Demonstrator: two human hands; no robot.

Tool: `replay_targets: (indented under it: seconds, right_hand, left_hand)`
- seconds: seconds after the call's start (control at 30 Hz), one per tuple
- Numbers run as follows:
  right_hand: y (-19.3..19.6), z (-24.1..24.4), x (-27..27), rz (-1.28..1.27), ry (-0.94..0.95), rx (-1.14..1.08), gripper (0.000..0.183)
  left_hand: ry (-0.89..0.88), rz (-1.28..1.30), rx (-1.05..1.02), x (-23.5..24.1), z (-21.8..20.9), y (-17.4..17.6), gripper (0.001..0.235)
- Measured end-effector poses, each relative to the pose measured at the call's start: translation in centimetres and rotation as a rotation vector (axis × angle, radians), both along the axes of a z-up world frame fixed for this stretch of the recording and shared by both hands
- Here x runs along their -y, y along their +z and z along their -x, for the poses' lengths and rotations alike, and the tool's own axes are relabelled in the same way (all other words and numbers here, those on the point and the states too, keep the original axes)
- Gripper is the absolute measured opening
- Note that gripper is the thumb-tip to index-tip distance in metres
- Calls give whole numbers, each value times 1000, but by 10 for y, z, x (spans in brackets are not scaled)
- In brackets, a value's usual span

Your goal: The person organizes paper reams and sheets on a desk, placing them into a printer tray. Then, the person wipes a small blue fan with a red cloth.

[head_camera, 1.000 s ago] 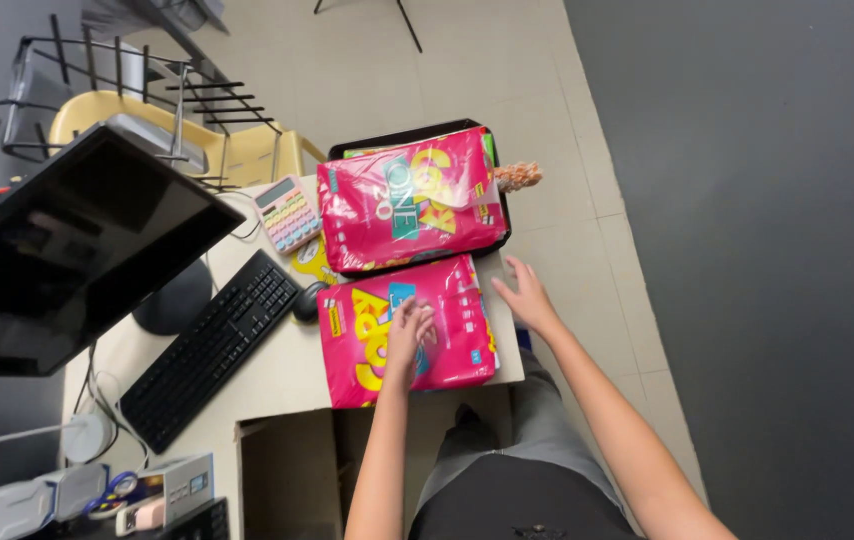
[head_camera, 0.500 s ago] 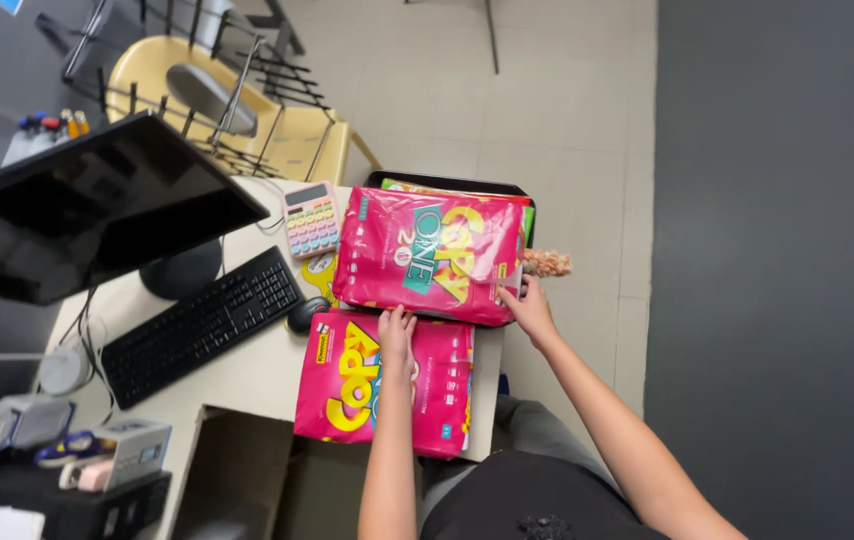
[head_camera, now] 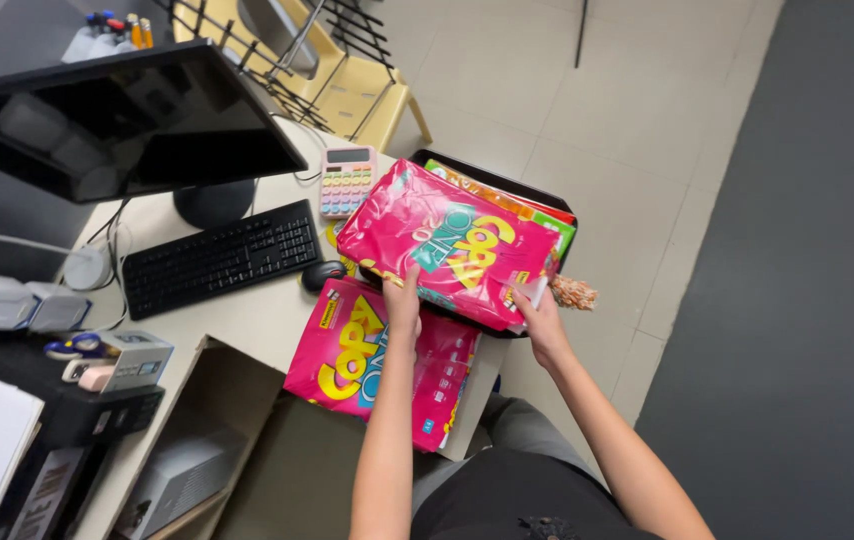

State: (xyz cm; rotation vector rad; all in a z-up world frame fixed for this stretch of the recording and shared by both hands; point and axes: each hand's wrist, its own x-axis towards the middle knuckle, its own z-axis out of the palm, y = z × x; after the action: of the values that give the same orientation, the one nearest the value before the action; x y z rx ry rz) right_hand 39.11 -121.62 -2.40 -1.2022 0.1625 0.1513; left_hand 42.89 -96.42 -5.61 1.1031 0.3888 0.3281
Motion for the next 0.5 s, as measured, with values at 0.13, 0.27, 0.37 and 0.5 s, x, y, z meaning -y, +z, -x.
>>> replay_targets:
  seconds: [0.13, 0.27, 0.37, 0.5]
  right_hand:
    - [25, 22, -10, -118, 25, 8, 53]
    - [32, 49, -21, -121, 217, -55, 61]
    - [17, 69, -31, -60, 384, -60, 64]
    - [8, 93, -49, 148, 585, -120, 68]
  left_hand:
    - [43, -98, 0, -11, 33, 40, 43]
    - [82, -136, -1, -40, 94, 48, 40]
    - [128, -73, -34, -56, 145, 55, 39]
    - [157, 122, -89, -80, 199, 12, 36]
